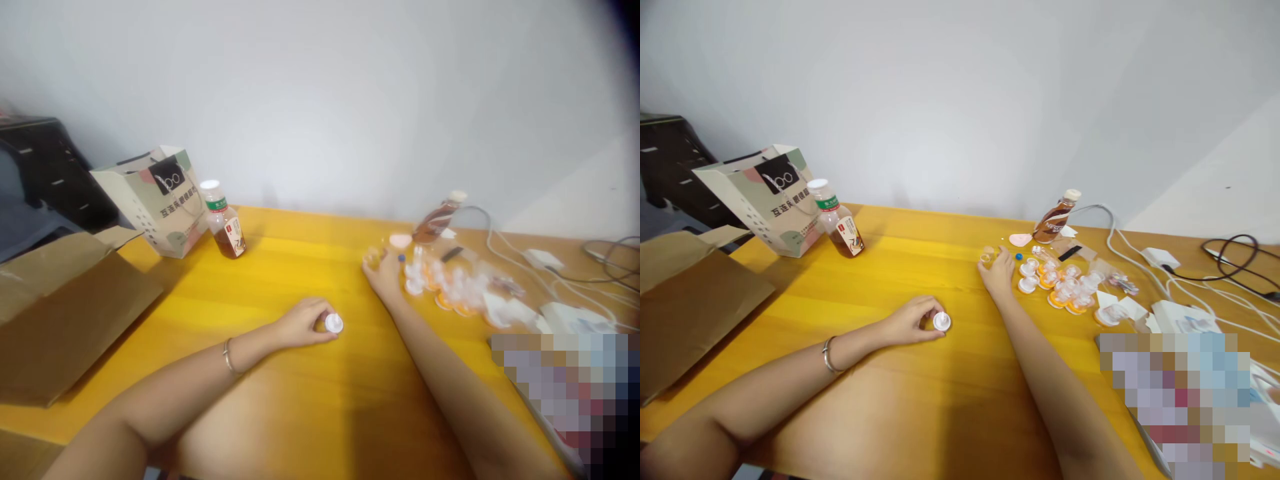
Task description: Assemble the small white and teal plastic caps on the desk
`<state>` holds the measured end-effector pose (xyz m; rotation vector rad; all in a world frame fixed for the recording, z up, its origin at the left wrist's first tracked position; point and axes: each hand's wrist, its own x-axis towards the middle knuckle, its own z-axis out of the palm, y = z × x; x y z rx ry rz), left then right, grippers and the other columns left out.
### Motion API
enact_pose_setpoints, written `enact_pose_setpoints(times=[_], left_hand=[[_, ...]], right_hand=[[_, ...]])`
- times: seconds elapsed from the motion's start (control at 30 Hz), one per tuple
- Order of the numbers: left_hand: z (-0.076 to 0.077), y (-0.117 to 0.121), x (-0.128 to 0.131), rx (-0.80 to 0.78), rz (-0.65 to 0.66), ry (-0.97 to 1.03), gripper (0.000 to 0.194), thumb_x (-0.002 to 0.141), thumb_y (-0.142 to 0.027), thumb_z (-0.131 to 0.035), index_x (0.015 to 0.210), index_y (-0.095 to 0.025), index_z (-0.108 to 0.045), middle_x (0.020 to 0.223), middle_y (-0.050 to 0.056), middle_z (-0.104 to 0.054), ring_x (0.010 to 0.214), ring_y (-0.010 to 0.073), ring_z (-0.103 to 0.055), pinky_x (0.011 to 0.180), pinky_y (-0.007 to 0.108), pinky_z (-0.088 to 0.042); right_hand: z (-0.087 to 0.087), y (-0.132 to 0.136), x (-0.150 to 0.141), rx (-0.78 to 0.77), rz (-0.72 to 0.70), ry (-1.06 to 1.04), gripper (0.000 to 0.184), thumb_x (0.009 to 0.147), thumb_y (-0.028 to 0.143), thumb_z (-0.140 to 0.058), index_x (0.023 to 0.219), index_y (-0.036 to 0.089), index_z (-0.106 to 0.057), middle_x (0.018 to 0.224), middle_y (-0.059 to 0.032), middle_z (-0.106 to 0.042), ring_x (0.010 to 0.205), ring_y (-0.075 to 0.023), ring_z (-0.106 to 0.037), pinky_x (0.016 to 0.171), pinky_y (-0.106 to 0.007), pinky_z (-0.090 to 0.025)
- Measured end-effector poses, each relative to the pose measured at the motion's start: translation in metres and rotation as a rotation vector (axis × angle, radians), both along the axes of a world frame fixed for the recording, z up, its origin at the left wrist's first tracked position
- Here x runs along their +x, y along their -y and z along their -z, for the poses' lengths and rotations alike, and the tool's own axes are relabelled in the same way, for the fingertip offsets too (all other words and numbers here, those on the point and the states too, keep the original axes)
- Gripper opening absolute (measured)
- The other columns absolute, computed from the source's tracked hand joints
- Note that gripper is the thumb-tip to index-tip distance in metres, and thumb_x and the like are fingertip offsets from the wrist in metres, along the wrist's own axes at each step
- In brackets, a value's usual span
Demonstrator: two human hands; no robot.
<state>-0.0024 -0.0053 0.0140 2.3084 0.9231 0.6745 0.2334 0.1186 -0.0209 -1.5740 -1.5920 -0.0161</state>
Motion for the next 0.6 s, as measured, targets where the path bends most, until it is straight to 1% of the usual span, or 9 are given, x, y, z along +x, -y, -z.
enact_pose_setpoints(times=[0.07,0.1,0.2,0.27,0.33,0.37,0.47,0.53,0.6], left_hand=[[0.0,0.0,0.0,-0.001,0.002,-0.004,0.027,0.072,-0.034,-0.063,0.091,-0.019,-0.054,0.083,0.001,-0.057,0.076,0.0142,-0.051,0.071,0.025,-0.038],[0.0,0.0,0.0,-0.002,0.002,-0.007,0.027,0.071,-0.034,-0.063,0.091,-0.019,-0.054,0.083,0.001,-0.057,0.076,0.0143,-0.051,0.071,0.026,-0.038],[-0.001,0.001,0.0,0.002,-0.007,-0.013,0.027,0.071,-0.034,-0.064,0.091,-0.019,-0.054,0.083,0.001,-0.057,0.077,0.0147,-0.051,0.072,0.026,-0.038],[-0.002,0.0,0.0,0.003,-0.01,-0.013,0.027,0.072,-0.036,-0.063,0.089,-0.019,-0.053,0.083,0.001,-0.057,0.077,0.0146,-0.051,0.072,0.026,-0.038],[-0.002,0.0,0.0,0.001,-0.007,-0.017,0.026,0.072,-0.038,-0.063,0.086,-0.018,-0.052,0.081,0.001,-0.057,0.075,0.0143,-0.051,0.07,0.026,-0.037],[-0.002,0.0,0.001,0.002,-0.003,-0.024,0.027,0.071,-0.039,-0.063,0.083,-0.018,-0.052,0.081,0.001,-0.057,0.075,0.0141,-0.051,0.069,0.025,-0.037],[-0.001,0.002,0.001,0.037,-0.011,-0.067,0.027,0.068,-0.038,-0.065,0.077,-0.018,-0.05,0.077,0.0,-0.055,0.072,0.0138,-0.05,0.067,0.025,-0.035],[-0.001,0.006,0.002,0.065,-0.032,-0.088,0.028,0.069,-0.04,-0.064,0.075,-0.018,-0.049,0.075,-0.001,-0.055,0.071,0.0135,-0.049,0.067,0.025,-0.034],[-0.001,0.011,0.001,0.073,-0.052,-0.09,0.03,0.071,-0.045,-0.061,0.076,-0.017,-0.049,0.076,0.0,-0.055,0.071,0.0136,-0.05,0.068,0.026,-0.034]], right_hand=[[-0.003,0.017,-0.005,0.04,0.039,-0.046,0.044,0.07,0.035,-0.054,0.105,0.011,-0.042,0.097,-0.0159,-0.049,0.092,-0.0292,-0.047,0.083,-0.049,-0.038],[-0.005,0.028,-0.008,0.053,0.008,-0.076,0.041,0.073,0.037,-0.053,0.103,0.012,-0.043,0.097,-0.015,-0.049,0.091,-0.0282,-0.047,0.082,-0.048,-0.039],[-0.01,0.075,-0.019,-0.018,-0.268,-0.17,0.026,0.081,0.039,-0.046,0.097,0.017,-0.047,0.089,-0.0088,-0.053,0.081,-0.0219,-0.052,0.072,-0.039,-0.045],[-0.014,0.108,-0.029,-0.082,-0.463,-0.161,0.02,0.085,0.037,-0.045,0.093,0.019,-0.049,0.083,-0.0059,-0.055,0.077,-0.0194,-0.053,0.07,-0.035,-0.045],[-0.018,0.135,-0.038,-0.129,-0.604,-0.128,0.016,0.083,0.034,-0.05,0.091,0.02,-0.051,0.081,-0.0047,-0.055,0.075,-0.0184,-0.054,0.069,-0.033,-0.045],[-0.02,0.144,-0.043,-0.149,-0.637,-0.108,0.016,0.081,0.034,-0.054,0.09,0.02,-0.051,0.081,-0.0042,-0.056,0.075,-0.0184,-0.053,0.069,-0.033,-0.045],[-0.023,0.157,-0.052,-0.192,-0.686,-0.06,0.013,0.078,0.03,-0.059,0.084,0.021,-0.052,0.079,-0.0033,-0.055,0.074,-0.0185,-0.053,0.067,-0.033,-0.044],[-0.023,0.157,-0.054,-0.206,-0.712,-0.049,0.009,0.08,0.028,-0.056,0.08,0.02,-0.053,0.076,-0.0031,-0.054,0.073,-0.0182,-0.052,0.067,-0.033,-0.044],[-0.023,0.156,-0.054,-0.214,-0.738,-0.057,0.008,0.083,0.027,-0.053,0.078,0.02,-0.054,0.076,-0.0032,-0.052,0.073,-0.0179,-0.052,0.067,-0.033,-0.044]])
